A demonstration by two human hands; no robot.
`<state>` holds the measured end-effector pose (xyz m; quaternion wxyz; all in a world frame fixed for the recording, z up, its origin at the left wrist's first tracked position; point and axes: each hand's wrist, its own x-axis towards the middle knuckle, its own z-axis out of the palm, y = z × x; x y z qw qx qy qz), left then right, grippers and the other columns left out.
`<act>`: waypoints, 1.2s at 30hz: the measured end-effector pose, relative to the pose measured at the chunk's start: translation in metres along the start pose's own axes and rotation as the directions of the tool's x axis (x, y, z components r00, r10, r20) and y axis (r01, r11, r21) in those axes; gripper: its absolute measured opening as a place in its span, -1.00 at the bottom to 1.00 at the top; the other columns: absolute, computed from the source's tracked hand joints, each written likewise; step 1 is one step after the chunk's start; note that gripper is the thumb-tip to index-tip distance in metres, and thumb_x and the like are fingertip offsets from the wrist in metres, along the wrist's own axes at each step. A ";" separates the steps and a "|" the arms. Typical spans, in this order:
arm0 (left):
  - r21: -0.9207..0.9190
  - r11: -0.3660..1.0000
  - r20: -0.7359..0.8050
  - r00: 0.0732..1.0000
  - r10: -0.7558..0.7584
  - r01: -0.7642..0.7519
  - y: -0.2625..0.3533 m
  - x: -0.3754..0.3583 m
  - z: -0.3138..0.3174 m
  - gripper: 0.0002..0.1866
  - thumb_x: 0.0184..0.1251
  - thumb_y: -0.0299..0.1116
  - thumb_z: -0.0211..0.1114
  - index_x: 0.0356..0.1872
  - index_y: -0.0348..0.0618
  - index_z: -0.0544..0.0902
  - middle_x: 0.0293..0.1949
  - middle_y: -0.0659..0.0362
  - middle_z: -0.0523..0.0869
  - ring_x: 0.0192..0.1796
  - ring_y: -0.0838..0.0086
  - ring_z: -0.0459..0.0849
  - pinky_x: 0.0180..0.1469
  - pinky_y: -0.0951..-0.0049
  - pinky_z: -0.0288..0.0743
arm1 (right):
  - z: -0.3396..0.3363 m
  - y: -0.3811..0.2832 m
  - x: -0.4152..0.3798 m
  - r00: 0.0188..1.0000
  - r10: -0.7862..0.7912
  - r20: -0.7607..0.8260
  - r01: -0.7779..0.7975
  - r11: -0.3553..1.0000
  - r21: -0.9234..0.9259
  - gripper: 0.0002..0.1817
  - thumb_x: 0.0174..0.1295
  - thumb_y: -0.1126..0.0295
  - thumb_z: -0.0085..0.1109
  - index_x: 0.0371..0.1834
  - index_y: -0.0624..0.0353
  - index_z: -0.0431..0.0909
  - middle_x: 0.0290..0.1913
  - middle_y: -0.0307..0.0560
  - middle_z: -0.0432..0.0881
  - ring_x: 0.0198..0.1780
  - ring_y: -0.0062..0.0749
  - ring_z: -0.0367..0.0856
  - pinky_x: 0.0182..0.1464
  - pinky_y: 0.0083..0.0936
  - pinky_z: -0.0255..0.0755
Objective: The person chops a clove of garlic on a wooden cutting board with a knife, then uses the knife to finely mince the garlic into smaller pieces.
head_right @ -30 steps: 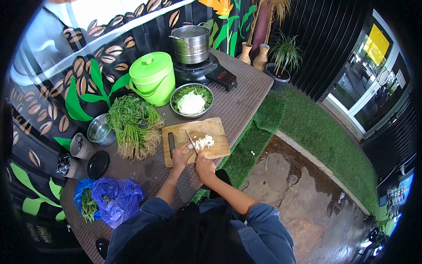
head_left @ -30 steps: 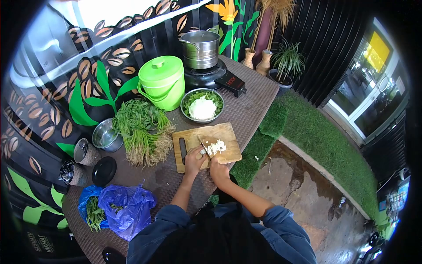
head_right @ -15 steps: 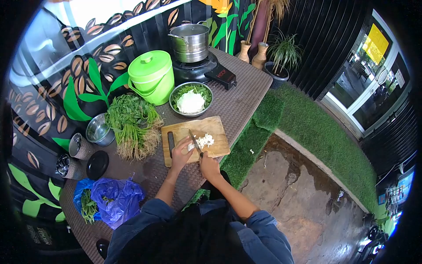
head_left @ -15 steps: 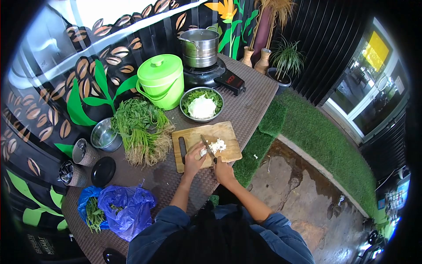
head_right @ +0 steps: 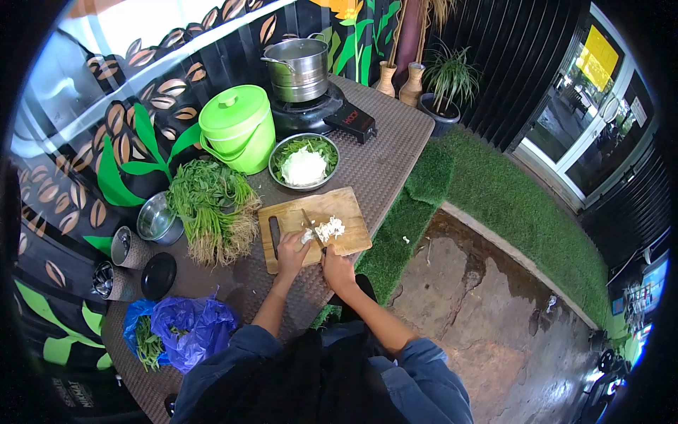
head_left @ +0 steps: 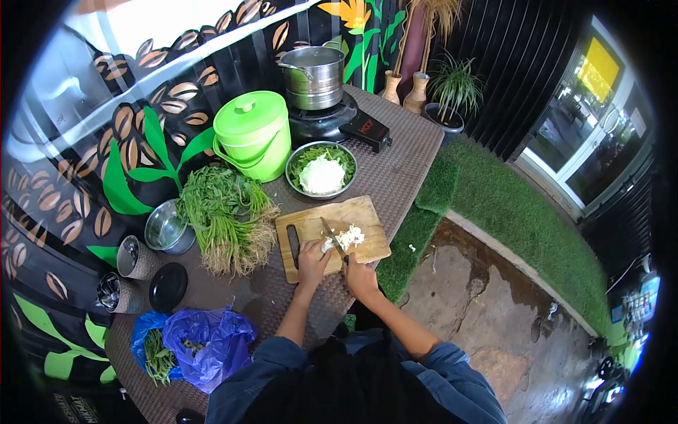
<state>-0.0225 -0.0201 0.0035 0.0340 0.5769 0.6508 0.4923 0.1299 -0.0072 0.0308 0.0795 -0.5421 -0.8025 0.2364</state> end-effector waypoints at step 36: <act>-0.050 0.999 0.024 1.000 -0.012 0.014 0.000 -0.004 0.001 -0.76 0.09 -0.56 0.31 -0.16 -0.28 0.69 -0.15 0.01 0.70 -0.05 0.14 0.60 0.02 0.29 0.48 | -0.010 -0.015 0.013 0.997 -0.068 -0.019 0.067 0.995 -0.072 -0.79 0.23 0.43 -0.07 -0.15 0.34 0.29 -0.42 0.33 0.63 -0.33 0.16 0.68 -0.32 -0.09 0.58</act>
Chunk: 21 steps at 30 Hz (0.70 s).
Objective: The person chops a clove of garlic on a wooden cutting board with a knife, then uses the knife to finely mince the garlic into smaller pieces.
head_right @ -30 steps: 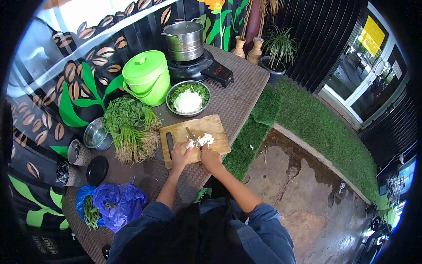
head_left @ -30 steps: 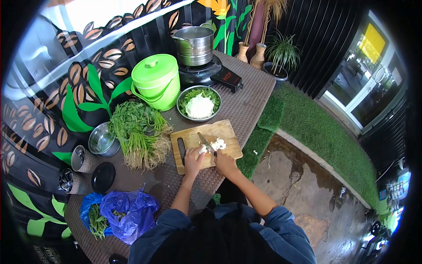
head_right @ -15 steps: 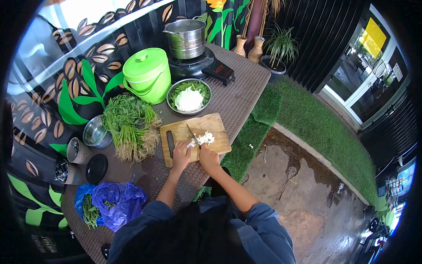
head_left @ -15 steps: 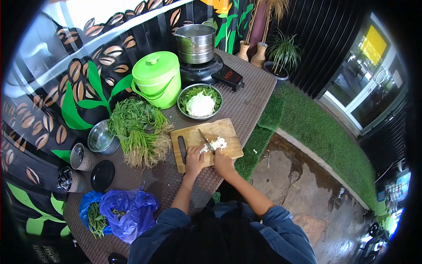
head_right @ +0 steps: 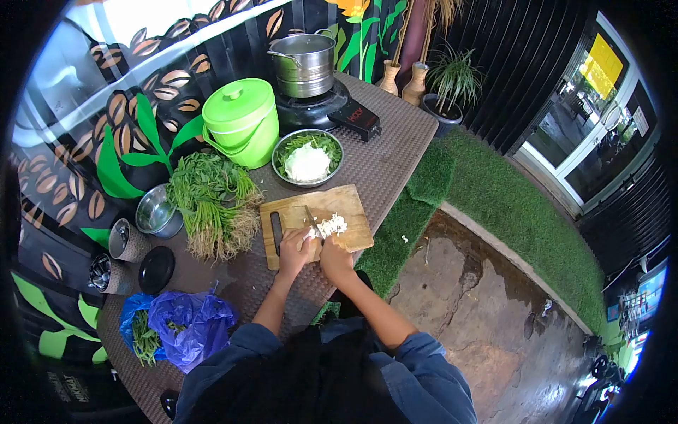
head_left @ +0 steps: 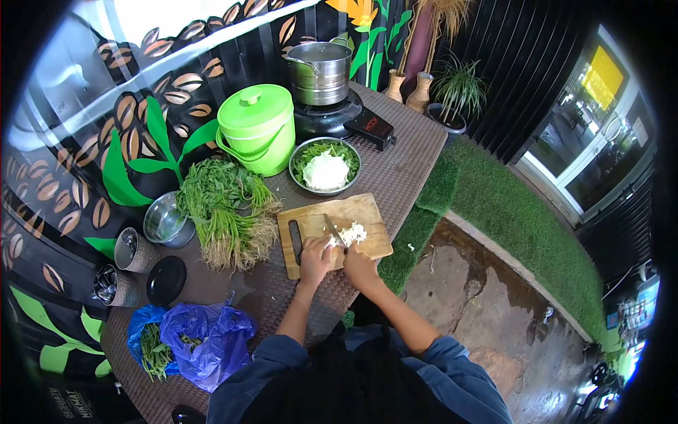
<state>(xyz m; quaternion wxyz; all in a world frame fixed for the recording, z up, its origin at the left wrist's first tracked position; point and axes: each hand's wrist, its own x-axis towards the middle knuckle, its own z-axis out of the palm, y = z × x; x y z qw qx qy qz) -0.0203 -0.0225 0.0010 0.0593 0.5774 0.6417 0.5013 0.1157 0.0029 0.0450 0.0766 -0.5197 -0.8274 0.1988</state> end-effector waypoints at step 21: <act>-0.029 0.998 -0.015 0.998 -0.055 0.055 -0.003 0.000 0.000 -0.79 0.07 -0.55 0.34 -0.21 -0.29 0.72 -0.18 0.02 0.73 -0.08 0.20 0.63 -0.01 0.32 0.52 | 0.007 -0.011 0.003 1.000 0.028 0.009 -0.028 1.000 0.008 -0.74 0.21 0.42 -0.04 -0.13 0.38 0.29 -0.40 0.35 0.63 -0.31 0.16 0.69 -0.32 -0.12 0.60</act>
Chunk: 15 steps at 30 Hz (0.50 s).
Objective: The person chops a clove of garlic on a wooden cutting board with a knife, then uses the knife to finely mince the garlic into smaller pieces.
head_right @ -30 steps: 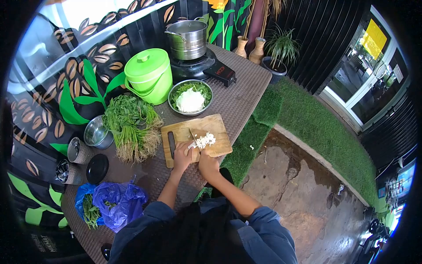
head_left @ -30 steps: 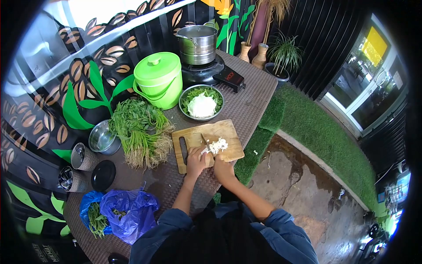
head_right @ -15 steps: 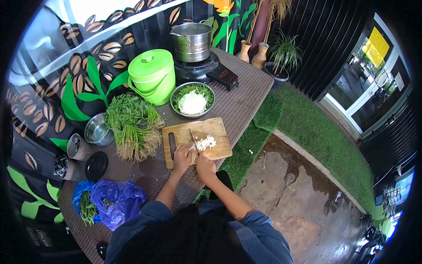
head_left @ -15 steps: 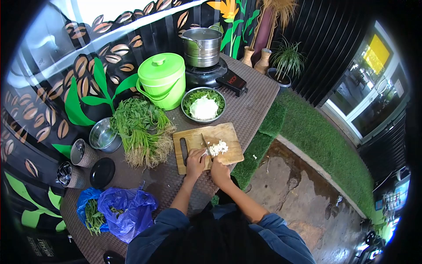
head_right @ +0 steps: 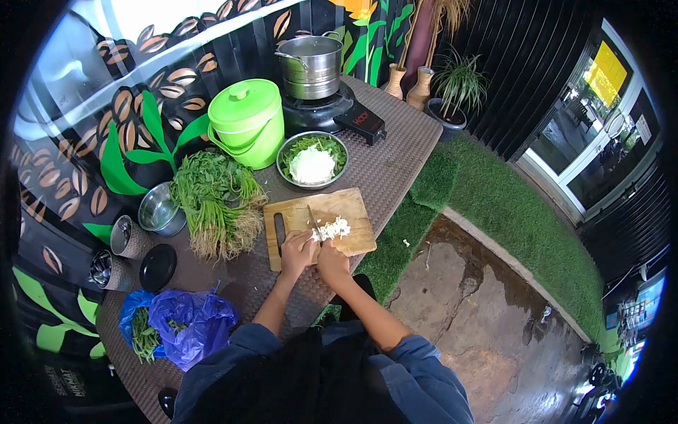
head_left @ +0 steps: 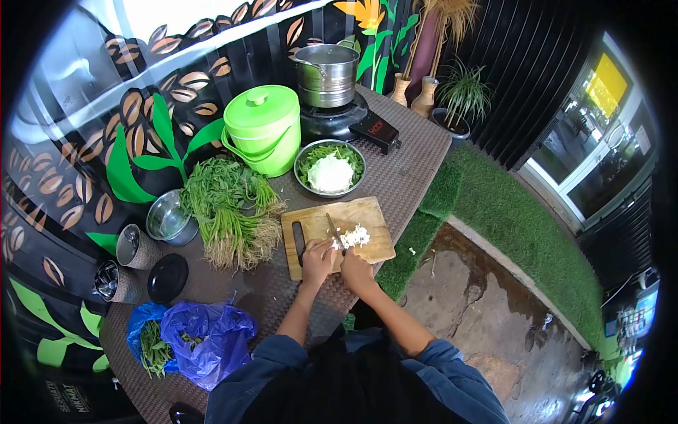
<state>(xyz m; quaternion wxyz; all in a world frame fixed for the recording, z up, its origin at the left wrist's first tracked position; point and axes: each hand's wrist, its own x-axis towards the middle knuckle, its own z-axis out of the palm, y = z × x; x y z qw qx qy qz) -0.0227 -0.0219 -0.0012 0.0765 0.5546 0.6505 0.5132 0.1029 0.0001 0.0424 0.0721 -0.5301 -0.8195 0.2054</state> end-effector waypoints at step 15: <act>0.001 1.000 -0.008 0.999 -0.031 0.031 -0.004 -0.002 0.000 -0.78 0.08 -0.57 0.32 -0.20 -0.27 0.72 -0.17 0.03 0.73 -0.05 0.20 0.63 0.01 0.32 0.51 | 0.002 -0.005 -0.012 0.996 0.014 0.085 -0.010 0.999 -0.044 -0.70 0.27 0.39 -0.13 -0.04 0.39 0.28 -0.35 0.33 0.65 -0.26 0.13 0.69 -0.24 -0.07 0.57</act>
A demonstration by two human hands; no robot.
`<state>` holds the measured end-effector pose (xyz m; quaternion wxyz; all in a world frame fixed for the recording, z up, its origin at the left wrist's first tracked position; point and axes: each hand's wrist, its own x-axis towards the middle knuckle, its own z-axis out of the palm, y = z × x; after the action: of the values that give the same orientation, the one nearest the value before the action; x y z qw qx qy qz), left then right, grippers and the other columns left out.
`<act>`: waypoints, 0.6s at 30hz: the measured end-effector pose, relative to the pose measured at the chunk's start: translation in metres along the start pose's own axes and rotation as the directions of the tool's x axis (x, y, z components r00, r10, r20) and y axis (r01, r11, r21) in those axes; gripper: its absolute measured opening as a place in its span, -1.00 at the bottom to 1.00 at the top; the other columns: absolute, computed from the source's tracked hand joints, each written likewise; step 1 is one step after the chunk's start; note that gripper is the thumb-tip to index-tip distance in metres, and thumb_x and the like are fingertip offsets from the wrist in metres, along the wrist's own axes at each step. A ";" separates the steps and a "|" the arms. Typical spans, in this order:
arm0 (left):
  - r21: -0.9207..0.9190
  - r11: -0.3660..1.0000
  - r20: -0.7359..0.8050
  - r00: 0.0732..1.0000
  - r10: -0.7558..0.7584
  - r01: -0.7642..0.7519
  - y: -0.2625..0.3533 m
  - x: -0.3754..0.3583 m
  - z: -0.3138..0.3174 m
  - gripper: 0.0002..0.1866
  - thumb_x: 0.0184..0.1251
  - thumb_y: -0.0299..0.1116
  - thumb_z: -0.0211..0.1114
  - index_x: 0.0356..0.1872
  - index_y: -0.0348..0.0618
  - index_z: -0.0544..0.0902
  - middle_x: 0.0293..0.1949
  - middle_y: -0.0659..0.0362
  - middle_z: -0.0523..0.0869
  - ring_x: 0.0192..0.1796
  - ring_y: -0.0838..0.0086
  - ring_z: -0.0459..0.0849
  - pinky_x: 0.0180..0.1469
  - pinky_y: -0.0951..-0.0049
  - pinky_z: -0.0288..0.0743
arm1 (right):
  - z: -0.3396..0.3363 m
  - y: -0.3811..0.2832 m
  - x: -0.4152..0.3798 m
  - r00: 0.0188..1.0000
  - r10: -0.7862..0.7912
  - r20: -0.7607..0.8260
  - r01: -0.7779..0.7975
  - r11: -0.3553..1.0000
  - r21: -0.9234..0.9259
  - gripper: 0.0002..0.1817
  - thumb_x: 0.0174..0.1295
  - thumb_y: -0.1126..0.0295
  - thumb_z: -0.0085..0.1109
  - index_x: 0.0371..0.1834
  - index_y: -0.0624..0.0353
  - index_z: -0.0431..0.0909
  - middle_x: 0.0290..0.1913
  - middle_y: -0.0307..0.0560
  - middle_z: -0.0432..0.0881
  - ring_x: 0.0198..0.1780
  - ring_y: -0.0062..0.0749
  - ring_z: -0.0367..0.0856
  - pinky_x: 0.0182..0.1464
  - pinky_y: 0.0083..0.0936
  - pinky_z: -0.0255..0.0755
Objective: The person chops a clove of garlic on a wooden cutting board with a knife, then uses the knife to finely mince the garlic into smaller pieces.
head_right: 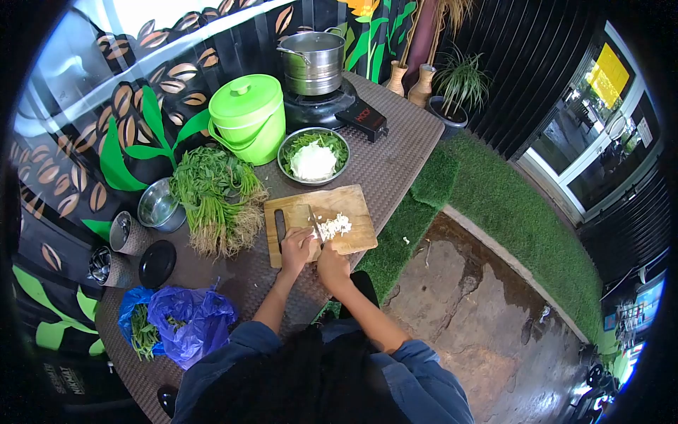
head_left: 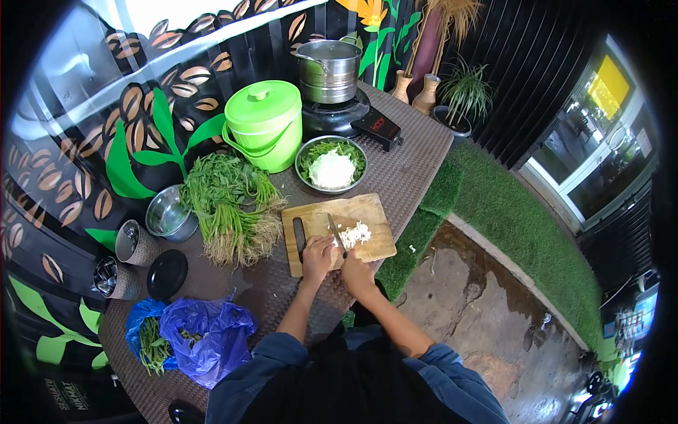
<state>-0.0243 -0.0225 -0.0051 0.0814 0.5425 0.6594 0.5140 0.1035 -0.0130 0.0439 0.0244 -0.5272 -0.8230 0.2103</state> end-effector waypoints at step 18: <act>0.005 0.997 0.037 0.996 0.078 -0.079 0.004 0.002 -0.008 -0.77 0.13 -0.60 0.22 -0.16 -0.31 0.68 -0.13 -0.02 0.70 -0.07 0.12 0.61 0.01 0.27 0.49 | 0.014 -0.001 0.015 0.997 0.032 -0.075 -0.028 0.998 0.060 -0.71 0.21 0.41 -0.05 -0.07 0.38 0.26 -0.40 0.33 0.63 -0.30 0.17 0.68 -0.25 -0.05 0.57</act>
<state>-0.0276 -0.0260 0.0028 0.0715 0.5777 0.6377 0.5045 0.0919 -0.0047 0.0288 0.0678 -0.5462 -0.8069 0.2145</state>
